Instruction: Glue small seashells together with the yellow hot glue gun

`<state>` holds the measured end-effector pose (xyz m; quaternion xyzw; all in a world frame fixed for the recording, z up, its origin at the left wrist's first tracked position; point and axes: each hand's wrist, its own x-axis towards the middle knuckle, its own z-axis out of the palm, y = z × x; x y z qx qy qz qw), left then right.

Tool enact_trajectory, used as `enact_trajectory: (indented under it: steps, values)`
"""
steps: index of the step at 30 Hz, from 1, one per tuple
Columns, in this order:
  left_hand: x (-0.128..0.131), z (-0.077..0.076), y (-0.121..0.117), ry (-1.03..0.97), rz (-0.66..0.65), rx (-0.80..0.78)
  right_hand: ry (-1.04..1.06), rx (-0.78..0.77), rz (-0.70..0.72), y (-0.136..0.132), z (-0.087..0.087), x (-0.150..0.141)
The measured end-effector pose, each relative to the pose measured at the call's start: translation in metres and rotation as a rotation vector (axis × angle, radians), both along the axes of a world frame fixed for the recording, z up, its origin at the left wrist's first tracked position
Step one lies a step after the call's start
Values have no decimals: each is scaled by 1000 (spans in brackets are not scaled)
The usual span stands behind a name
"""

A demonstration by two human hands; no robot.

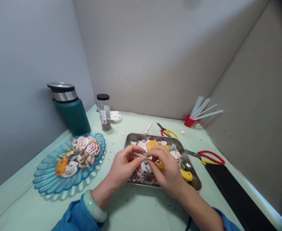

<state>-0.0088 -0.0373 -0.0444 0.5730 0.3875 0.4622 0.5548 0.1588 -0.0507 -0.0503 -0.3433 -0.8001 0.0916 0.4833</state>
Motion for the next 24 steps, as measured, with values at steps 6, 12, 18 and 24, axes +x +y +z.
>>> enact_trajectory:
  steps: [6, 12, 18, 24]
  values:
    - [0, 1, -1, 14, 15, 0, 18, -13, 4, -1, 4, -1]
    - [0, 2, -1, 29, 18, 9, 17, -3, 11, 0, 1, 0]
    - [0, 4, -2, 51, 28, 6, 29, -3, 33, 1, -1, -1]
    - [1, 8, -3, 79, 44, 0, 35, 14, -4, 2, -1, -1]
